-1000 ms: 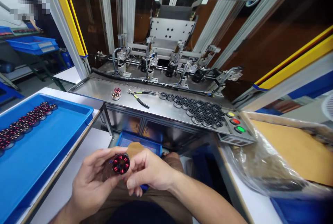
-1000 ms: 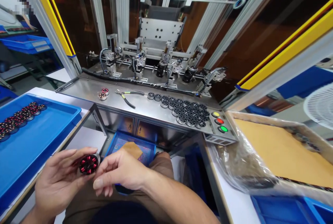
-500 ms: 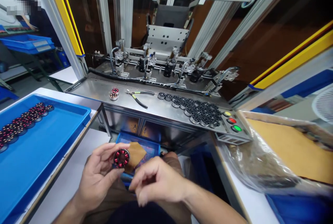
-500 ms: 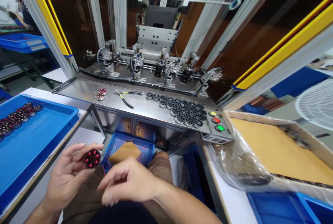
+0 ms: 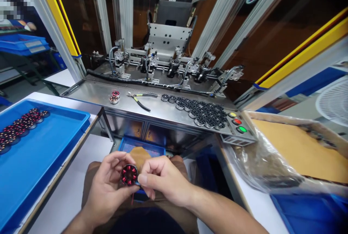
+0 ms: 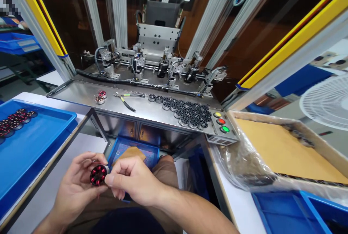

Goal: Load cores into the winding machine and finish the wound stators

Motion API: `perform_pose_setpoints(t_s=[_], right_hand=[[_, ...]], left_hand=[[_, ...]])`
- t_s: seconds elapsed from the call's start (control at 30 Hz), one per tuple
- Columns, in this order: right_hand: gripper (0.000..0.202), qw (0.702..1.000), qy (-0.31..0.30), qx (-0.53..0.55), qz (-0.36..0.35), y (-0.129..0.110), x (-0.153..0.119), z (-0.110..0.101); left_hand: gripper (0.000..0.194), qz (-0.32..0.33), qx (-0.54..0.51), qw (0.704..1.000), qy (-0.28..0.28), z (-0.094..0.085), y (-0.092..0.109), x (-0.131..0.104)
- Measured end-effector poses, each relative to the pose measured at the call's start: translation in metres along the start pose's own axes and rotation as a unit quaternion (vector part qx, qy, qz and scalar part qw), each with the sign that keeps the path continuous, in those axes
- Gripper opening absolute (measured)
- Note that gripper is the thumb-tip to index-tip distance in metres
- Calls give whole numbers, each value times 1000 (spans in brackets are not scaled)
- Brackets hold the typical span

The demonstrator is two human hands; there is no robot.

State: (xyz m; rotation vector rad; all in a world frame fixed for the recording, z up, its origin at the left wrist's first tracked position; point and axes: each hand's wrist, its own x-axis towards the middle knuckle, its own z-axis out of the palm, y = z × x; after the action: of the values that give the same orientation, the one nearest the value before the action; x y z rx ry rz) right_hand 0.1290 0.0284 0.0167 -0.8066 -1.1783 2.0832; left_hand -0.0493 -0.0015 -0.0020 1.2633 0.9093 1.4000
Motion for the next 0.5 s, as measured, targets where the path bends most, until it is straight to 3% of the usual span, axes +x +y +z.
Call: perform_pose_setpoints(t_s=[0.2,0.3,0.4,0.5], right_hand=[[47,999,24,-29,-10,14,-12,-3],[47,997,50,-54,-33,20,-13,-1],[46,991,83,-84,-64,26,-11,2],[45,983,93,-130,-88,29,-10,3]], left_hand=[[49,-95,-62,992,52,1,1,-2],[39,-130,-79,988,38,1,0,0],[39,-127,-80,988,17,1,-1,4],[43,-92,-42,994,37,4,-1,4]])
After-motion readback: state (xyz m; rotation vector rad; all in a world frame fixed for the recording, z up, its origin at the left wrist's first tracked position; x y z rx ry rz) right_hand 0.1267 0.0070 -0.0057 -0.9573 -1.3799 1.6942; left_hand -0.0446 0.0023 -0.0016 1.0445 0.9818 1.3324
